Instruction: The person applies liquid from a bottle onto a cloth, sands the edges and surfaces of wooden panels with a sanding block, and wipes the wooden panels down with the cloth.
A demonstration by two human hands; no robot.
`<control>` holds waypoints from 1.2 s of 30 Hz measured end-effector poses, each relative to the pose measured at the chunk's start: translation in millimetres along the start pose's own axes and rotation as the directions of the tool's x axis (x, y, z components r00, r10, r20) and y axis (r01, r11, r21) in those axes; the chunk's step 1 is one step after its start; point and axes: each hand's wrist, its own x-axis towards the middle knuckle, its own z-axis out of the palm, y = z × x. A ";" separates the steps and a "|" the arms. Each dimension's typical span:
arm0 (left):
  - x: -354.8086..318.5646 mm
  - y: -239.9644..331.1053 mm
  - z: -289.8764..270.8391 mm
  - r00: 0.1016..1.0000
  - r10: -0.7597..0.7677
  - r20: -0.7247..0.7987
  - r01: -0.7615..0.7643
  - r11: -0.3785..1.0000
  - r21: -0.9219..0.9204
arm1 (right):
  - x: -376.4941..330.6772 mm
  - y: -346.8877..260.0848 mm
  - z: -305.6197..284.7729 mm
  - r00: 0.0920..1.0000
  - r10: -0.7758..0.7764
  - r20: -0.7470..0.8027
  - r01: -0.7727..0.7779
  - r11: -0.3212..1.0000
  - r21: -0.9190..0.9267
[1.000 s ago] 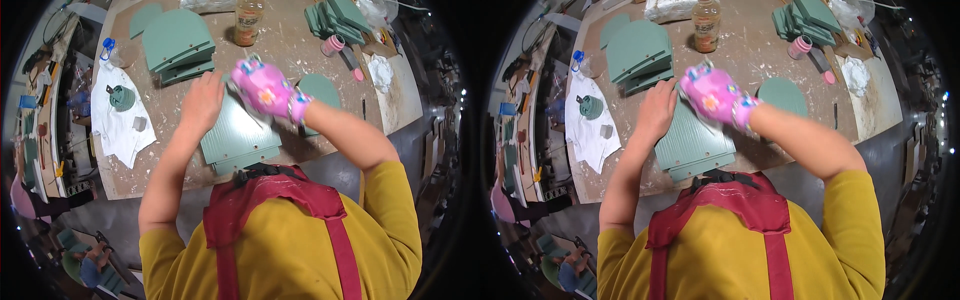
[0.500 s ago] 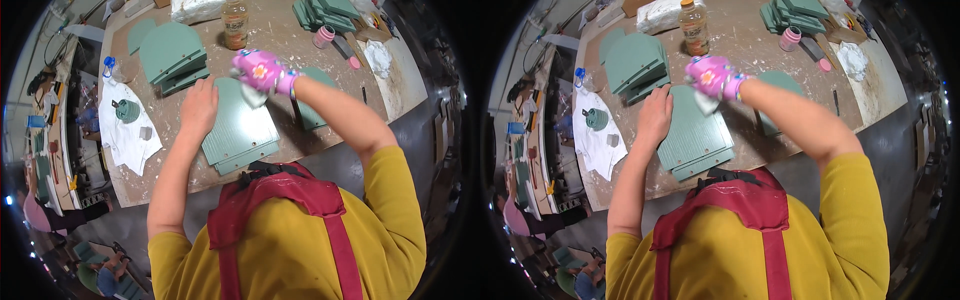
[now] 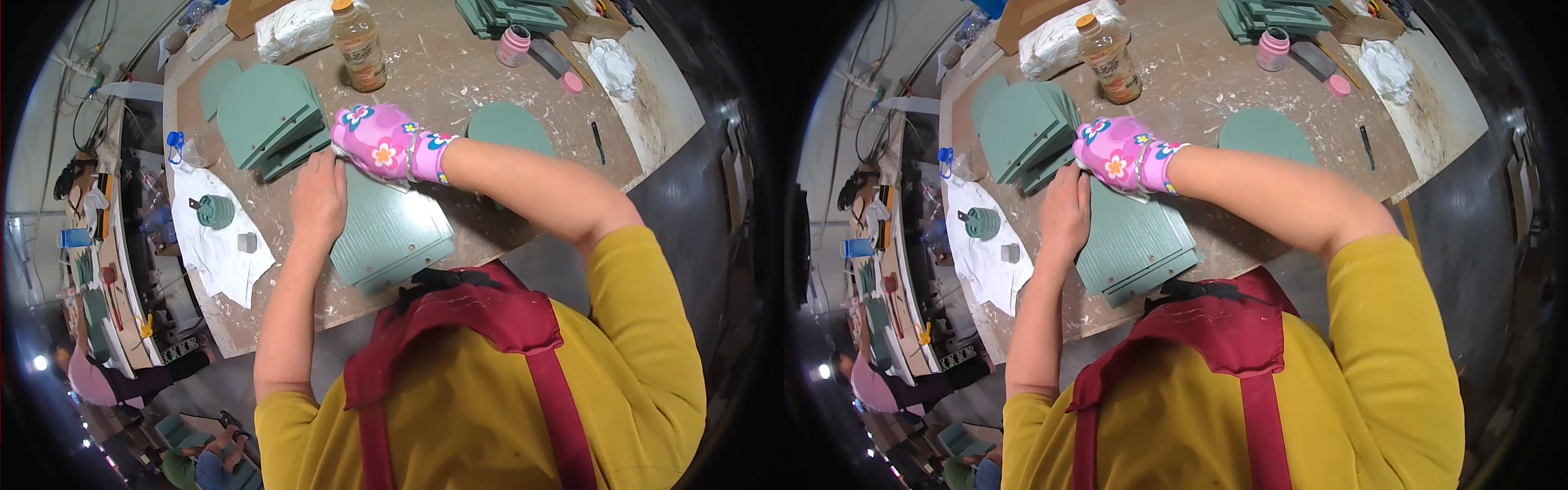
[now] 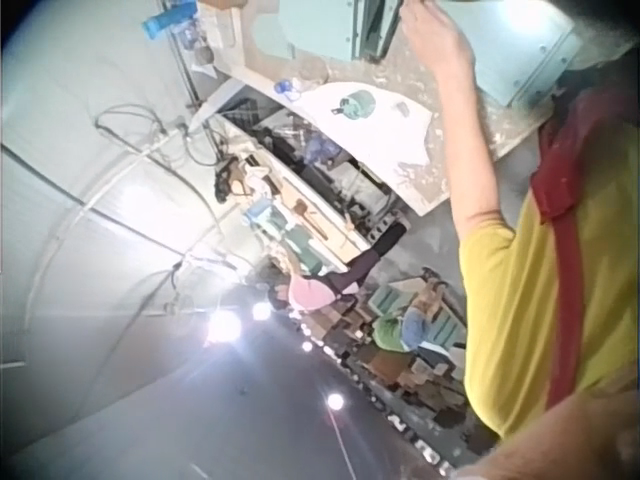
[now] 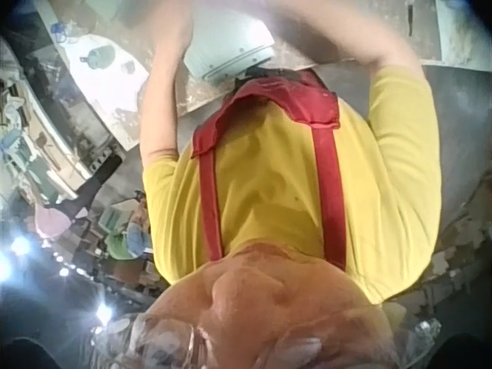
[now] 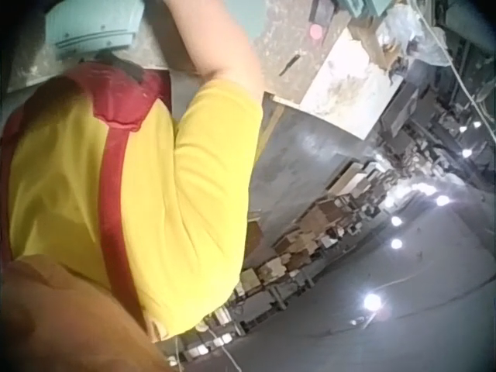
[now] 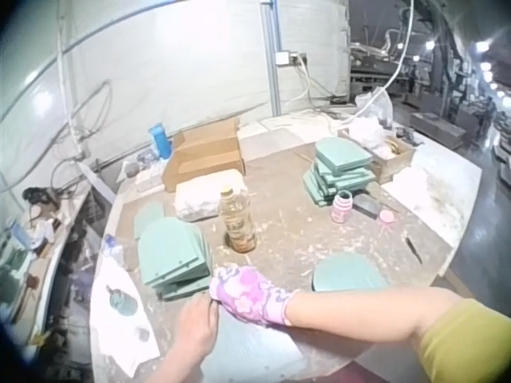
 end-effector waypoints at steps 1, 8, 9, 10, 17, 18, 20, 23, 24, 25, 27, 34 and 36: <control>-3.0 -1.7 1.3 1.000 -0.001 0.003 0.001 1.000 0.002 | -2.1 -7.3 -3.9 0.996 0.002 0.085 0.007 0.995 -0.099; -6.0 -17.8 8.7 0.990 -0.020 -0.143 0.010 0.997 -0.071 | -94.2 5.8 -81.6 0.840 0.003 0.543 -0.246 0.894 0.375; -9.3 -29.8 6.7 0.987 -0.147 -0.070 0.123 0.954 -0.273 | -100.2 12.8 -81.5 0.845 -0.013 0.534 -0.230 0.894 0.386; -10.5 -32.7 3.2 0.969 -0.245 0.035 0.233 0.856 -0.462 | -109.2 19.3 -83.0 0.853 0.150 0.499 -0.346 0.880 0.326; -57.8 -31.1 -19.8 0.859 -0.401 0.318 0.511 0.629 -0.586 | -137.2 2.5 -51.0 0.839 0.238 0.488 -0.416 0.860 0.295; -62.2 -30.3 -16.8 0.843 -0.415 0.342 0.537 0.628 -0.563 | -135.2 -1.8 -49.9 0.846 0.214 0.489 -0.397 0.865 0.308; -63.1 -32.8 -18.4 0.821 -0.442 0.361 0.569 0.587 -0.576 | -129.6 -5.6 -49.9 0.835 0.193 0.515 -0.389 0.869 0.305; -60.6 -18.1 -27.3 0.847 -0.468 0.251 0.428 0.321 -0.845 | -131.2 -0.9 -43.0 0.871 0.155 0.466 -0.307 0.913 0.270; -57.8 -19.5 -37.2 0.860 -0.436 0.265 0.388 0.223 -0.894 | -135.1 2.9 -44.4 0.875 0.147 0.462 -0.298 0.915 0.273; -55.4 -13.5 -51.0 0.869 -0.427 0.249 0.368 0.223 -0.903 | -136.4 6.0 -45.2 0.894 0.145 0.424 -0.280 0.920 0.275; -53.1 -13.3 -65.7 0.879 -0.409 0.245 0.354 0.216 -0.910 | -140.3 10.4 -49.6 0.922 0.166 0.350 -0.269 0.925 0.269; -62.1 5.8 -64.9 0.895 -0.433 0.104 0.230 0.250 -0.940 | -92.4 7.9 -96.9 0.932 0.357 -0.067 -0.267 0.799 0.539; -62.1 19.6 -54.9 0.900 -0.427 0.090 0.201 0.222 -0.954 | -75.9 -2.8 -93.0 0.932 0.209 -0.296 -0.078 0.913 0.400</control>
